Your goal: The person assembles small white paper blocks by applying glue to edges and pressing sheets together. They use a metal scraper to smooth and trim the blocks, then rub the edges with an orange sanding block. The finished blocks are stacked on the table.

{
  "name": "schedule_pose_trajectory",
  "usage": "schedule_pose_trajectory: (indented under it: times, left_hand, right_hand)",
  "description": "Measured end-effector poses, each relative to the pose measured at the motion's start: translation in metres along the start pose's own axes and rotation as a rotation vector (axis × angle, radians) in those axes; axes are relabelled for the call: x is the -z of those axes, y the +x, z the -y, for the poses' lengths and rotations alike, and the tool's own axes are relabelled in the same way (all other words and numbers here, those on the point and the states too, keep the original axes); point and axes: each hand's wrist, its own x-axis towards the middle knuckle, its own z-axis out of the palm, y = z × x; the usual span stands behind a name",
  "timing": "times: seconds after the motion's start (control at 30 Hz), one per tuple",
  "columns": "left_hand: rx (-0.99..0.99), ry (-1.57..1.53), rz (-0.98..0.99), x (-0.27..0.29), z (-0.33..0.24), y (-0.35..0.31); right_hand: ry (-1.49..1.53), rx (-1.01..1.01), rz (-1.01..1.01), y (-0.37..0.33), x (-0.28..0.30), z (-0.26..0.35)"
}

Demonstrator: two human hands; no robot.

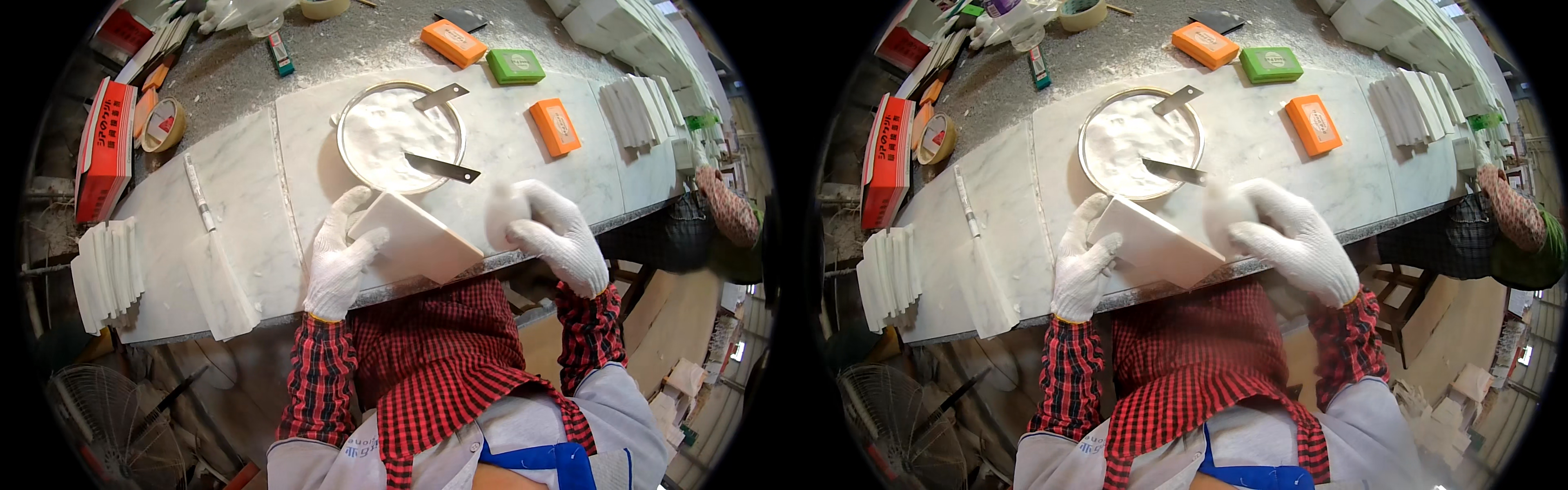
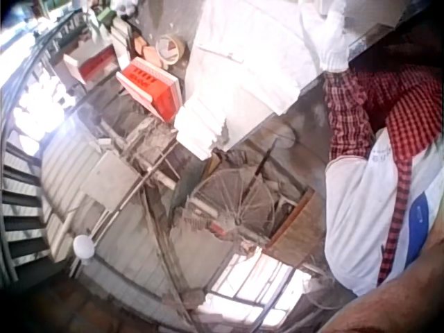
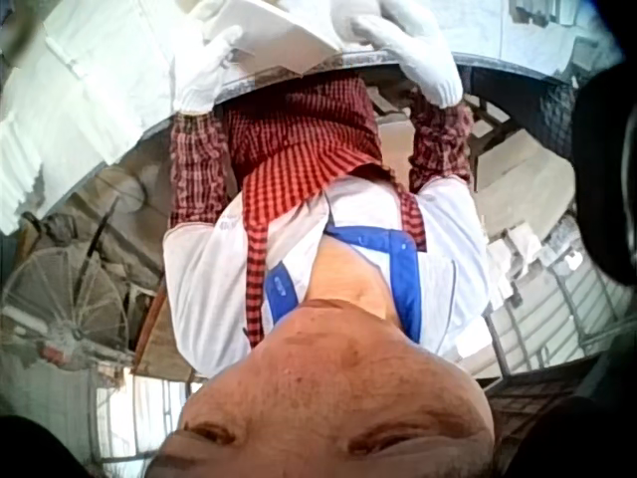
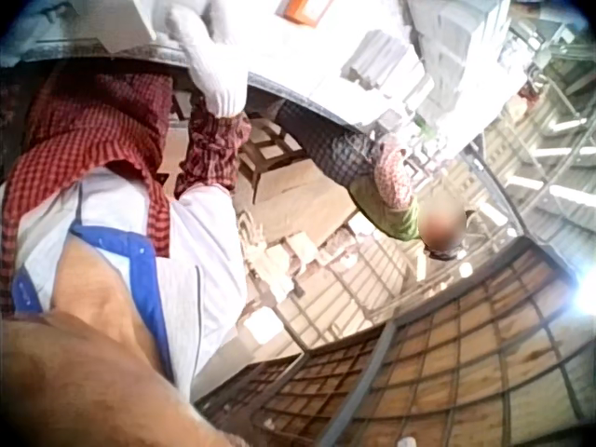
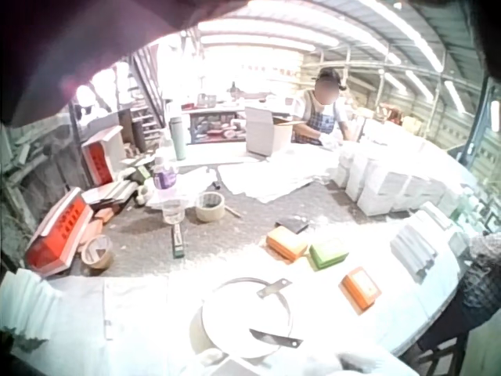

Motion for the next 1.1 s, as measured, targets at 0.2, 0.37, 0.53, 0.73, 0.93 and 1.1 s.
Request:
schedule_pose_trajectory:
  times: [0.2,0.37,0.53,0.73,0.93,1.1]
  left_hand:
    - [-0.054,-0.049,0.025,0.003,0.01,0.005]
    - [-0.091,0.0,0.047,0.007,0.012,0.005]
    - [-0.08,-0.01,0.052,0.006,0.009,0.004]
    - [-0.088,-0.009,0.052,0.005,0.009,0.004]
    - [-0.075,0.006,0.045,0.004,0.007,0.003]
    - [-0.097,0.007,0.04,0.004,0.006,0.003]
  right_hand:
    - [0.088,-0.034,0.098,0.023,-0.021,0.002]
    - [0.126,0.013,0.046,0.03,-0.031,0.004]
    - [0.023,0.004,0.063,0.032,-0.029,0.011]
    - [0.062,0.007,0.047,0.033,-0.032,0.01]
    - [0.066,0.021,0.038,0.034,-0.034,0.011]
    - [0.048,-0.058,0.033,0.034,-0.034,0.014]
